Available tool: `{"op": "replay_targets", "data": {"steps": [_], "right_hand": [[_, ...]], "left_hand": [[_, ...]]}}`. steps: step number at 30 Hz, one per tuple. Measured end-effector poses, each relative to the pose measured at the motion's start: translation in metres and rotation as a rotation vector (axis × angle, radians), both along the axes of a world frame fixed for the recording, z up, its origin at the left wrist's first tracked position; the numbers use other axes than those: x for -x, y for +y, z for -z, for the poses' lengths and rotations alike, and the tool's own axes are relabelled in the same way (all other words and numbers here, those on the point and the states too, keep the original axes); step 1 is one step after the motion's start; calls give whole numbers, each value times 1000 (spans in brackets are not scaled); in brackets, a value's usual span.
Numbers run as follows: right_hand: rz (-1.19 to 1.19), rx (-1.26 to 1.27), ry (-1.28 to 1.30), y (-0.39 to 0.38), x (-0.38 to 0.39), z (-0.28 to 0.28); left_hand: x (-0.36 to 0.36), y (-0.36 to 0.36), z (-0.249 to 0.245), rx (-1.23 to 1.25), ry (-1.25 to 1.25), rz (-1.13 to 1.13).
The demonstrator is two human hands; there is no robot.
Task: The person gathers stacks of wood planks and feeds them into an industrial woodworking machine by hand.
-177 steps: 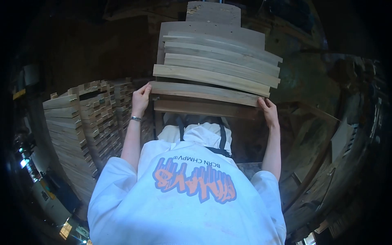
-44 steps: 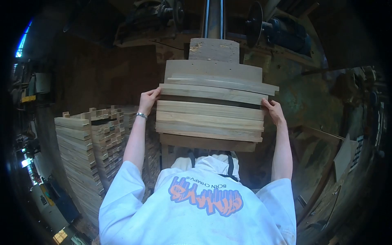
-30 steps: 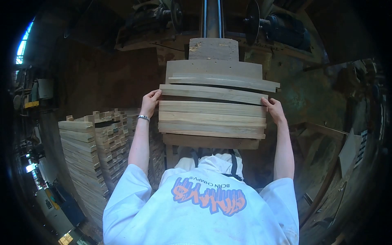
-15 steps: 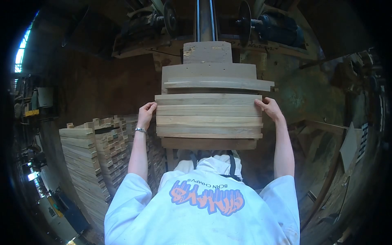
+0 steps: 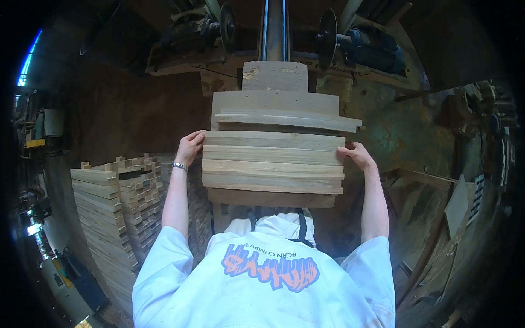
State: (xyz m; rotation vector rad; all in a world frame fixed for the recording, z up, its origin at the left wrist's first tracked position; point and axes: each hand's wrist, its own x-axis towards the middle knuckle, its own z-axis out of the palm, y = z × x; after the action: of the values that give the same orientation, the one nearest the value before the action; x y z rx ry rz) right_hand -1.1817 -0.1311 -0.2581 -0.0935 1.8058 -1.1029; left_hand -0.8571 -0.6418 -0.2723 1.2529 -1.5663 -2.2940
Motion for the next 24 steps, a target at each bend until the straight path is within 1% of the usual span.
{"op": "replay_targets", "data": {"steps": [2,5,10,11,14,17,20,22,24], "right_hand": [[28,25,-15,1,-2,0],[0,19,36,-3,0,-4],[-104,-118,127,-8,3,-16],[-120,-156,136,-7,3,-16],[-85,-50,126,-8,1,-13],[-178,-127,134,-8,6,-15],[166,-26,128,-13,-2,-7],[111,-90,162,-11,2,1],[86,-114,173,-9,2,3]], "left_hand": [[-1,-1,1,-19,12,8],[0,-6,4,-65,34,22],[1,-10,6,-116,55,39],[2,-11,6,-115,47,51],[3,-13,3,-80,24,82],[9,-8,-1,-10,-1,103],[9,-4,-2,45,-40,78],[5,-1,-2,109,-91,67],[-5,1,-3,123,-154,136]]}}
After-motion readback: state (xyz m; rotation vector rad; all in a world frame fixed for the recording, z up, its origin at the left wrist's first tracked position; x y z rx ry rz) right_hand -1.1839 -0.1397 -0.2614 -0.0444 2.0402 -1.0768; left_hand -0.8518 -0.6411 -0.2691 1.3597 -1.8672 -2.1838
